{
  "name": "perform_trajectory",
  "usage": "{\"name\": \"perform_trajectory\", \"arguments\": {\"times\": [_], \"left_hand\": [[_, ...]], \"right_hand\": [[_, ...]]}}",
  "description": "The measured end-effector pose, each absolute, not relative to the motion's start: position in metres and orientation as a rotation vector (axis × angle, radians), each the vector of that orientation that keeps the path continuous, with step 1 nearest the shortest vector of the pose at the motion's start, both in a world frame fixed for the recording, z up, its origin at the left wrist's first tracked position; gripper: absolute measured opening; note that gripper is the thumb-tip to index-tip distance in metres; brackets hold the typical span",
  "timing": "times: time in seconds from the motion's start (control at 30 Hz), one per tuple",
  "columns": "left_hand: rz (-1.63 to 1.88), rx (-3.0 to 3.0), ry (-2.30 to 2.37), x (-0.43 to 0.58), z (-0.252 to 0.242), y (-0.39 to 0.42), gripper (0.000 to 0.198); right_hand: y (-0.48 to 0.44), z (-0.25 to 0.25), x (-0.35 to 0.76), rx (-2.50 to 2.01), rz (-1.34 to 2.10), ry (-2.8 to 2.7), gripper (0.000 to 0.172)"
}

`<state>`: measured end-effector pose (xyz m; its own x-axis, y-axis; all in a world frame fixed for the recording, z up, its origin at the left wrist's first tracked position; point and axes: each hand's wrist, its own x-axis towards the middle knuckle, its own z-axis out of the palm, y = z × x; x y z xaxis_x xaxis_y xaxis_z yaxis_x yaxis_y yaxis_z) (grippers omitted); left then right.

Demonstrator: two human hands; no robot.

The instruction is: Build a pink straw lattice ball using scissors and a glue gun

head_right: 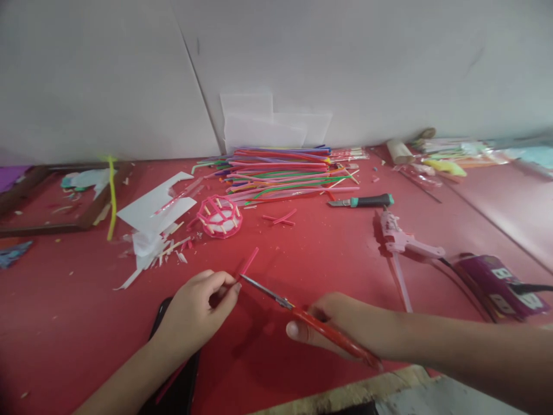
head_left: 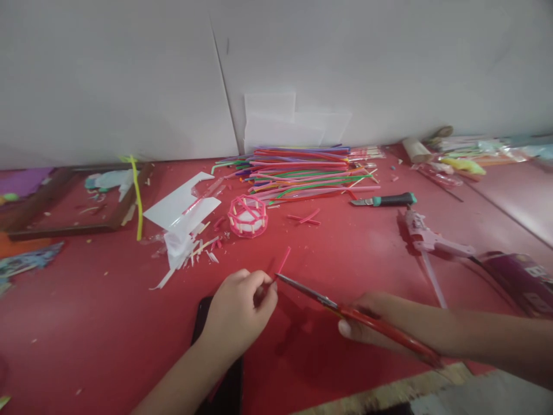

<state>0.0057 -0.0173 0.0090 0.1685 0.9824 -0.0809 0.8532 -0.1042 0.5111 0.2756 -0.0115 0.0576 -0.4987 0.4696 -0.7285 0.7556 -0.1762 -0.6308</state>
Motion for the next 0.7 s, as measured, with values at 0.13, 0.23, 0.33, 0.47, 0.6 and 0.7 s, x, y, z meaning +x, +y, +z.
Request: {"name": "perform_trajectory", "arguments": {"times": [0.13, 0.23, 0.33, 0.47, 0.6, 0.7], "left_hand": [[0.377, 1.994, 1.738, 0.006, 0.011, -0.017, 0.025], [0.364, 1.992, 1.741, 0.006, 0.01, -0.016, 0.025], [0.352, 1.988, 1.748, 0.006, 0.009, -0.015, 0.023], [0.34, 1.991, 1.748, 0.006, 0.008, -0.016, 0.024], [0.338, 2.008, 1.745, 0.006, 0.008, -0.015, 0.025], [0.342, 2.021, 1.739, 0.006, 0.006, -0.014, 0.025]], "right_hand": [[-0.008, 0.057, 0.276, 1.564, -1.597, 1.839, 0.066], [-0.007, 0.056, 0.279, 1.631, -1.552, 1.815, 0.067], [-0.009, 0.054, 0.282, 1.672, -1.511, 1.809, 0.064], [-0.01, 0.052, 0.283, 1.604, -1.565, 1.819, 0.06], [-0.01, 0.048, 0.284, 1.472, -1.588, 1.937, 0.059], [-0.009, 0.045, 0.284, 1.444, -1.628, 1.942, 0.057]]}}
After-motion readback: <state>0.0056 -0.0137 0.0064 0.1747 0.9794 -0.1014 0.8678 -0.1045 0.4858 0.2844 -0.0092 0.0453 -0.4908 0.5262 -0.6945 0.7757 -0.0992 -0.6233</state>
